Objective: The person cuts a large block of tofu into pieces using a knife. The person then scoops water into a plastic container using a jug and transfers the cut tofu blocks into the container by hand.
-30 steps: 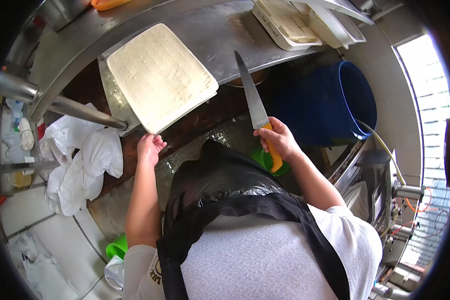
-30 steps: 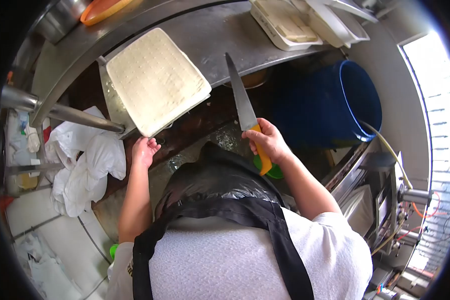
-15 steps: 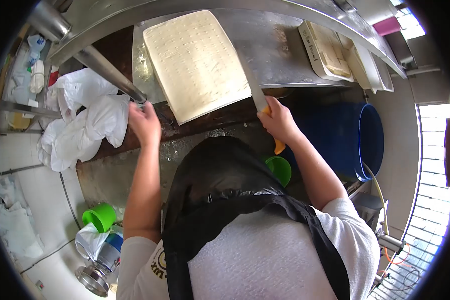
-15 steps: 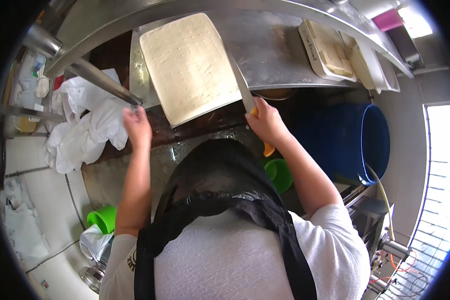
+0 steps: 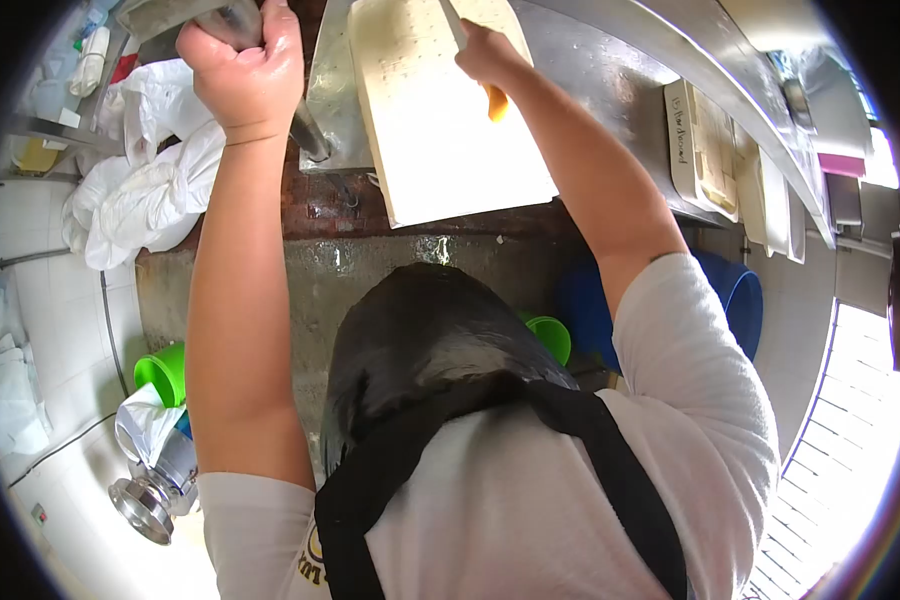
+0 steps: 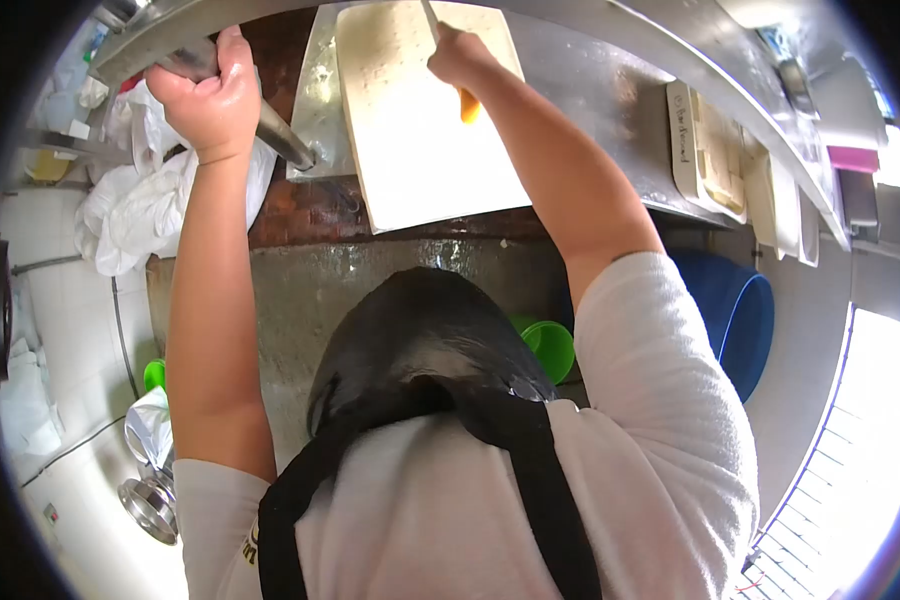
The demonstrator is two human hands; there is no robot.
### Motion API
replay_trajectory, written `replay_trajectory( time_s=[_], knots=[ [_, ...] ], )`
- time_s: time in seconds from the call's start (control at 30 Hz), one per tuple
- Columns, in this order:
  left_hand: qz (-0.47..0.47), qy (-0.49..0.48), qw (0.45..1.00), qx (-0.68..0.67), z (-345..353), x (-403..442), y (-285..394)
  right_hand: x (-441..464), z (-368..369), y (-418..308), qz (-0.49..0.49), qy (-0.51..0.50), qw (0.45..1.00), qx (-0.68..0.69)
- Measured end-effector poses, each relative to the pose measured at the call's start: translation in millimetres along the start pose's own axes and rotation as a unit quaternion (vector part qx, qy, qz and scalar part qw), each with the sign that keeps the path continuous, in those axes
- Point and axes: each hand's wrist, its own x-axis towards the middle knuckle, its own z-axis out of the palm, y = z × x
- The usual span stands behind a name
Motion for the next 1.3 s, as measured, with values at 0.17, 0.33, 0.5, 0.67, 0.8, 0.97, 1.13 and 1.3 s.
replay_trajectory(
  time_s=[0.17, 0.33, 0.5, 0.67, 0.8, 0.97, 1.13, 1.3],
  knots=[
    [-0.032, -0.024, 0.999, -0.006, -7.0, -5.8, 3.1, 50.1, -6.8, -26.3, -0.013, -0.019, 0.999, -0.035],
    [-0.023, -0.002, 0.999, -0.028, -3.4, -10.3, -6.2, 73.8, -7.6, -39.7, 0.003, -0.043, 0.998, -0.052],
    [0.003, 0.009, 1.000, 0.014, -4.0, -10.7, -11.7, 75.1, -8.6, -44.4, 0.009, -0.055, 0.997, -0.059],
    [0.029, 0.002, 0.999, 0.037, -6.1, -9.0, -10.3, 64.9, -11.7, -42.6, 0.017, -0.062, 0.996, -0.062],
    [-0.004, -0.008, 0.999, 0.047, -6.5, -8.4, -0.7, 59.4, -14.2, -40.8, 0.023, -0.065, 0.996, -0.064],
    [-0.037, -0.004, 0.999, 0.023, -5.4, -8.0, -0.3, 60.6, -14.6, -42.5, 0.028, -0.068, 0.995, -0.069],
    [0.002, -0.006, 1.000, 0.012, -4.8, -9.9, -10.2, 70.5, -12.4, -48.8, 0.028, -0.073, 0.994, -0.074],
    [0.008, -0.010, 1.000, 0.005, -4.5, -11.5, -10.9, 77.3, -12.4, -53.4, 0.027, -0.081, 0.993, -0.081]
  ],
)
